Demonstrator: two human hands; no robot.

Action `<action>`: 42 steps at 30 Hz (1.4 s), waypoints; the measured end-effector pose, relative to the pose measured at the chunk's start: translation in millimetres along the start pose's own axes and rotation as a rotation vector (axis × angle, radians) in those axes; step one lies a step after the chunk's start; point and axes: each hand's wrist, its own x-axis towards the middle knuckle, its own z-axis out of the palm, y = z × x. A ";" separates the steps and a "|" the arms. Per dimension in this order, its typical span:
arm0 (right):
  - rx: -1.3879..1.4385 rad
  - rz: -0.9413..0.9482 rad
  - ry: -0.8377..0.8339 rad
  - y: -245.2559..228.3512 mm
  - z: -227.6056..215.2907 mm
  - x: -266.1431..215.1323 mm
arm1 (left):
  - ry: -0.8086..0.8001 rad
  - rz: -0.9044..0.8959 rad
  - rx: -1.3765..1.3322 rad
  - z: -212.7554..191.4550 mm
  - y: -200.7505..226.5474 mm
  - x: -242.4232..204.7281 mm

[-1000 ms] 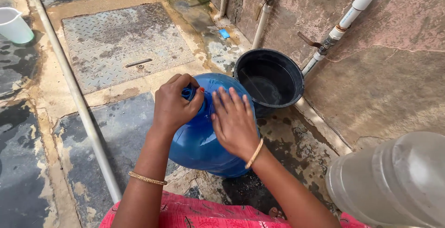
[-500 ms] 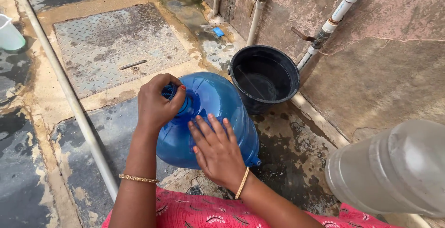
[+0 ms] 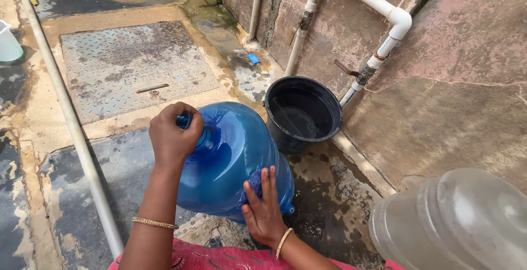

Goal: The person is filling a large blue water jug from a water tap and then rinsing the outside of the jug.

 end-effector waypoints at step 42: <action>0.280 0.980 -0.150 162.7 37.5 -68.0 | -0.197 -0.085 -0.285 4.9 -12.7 12.6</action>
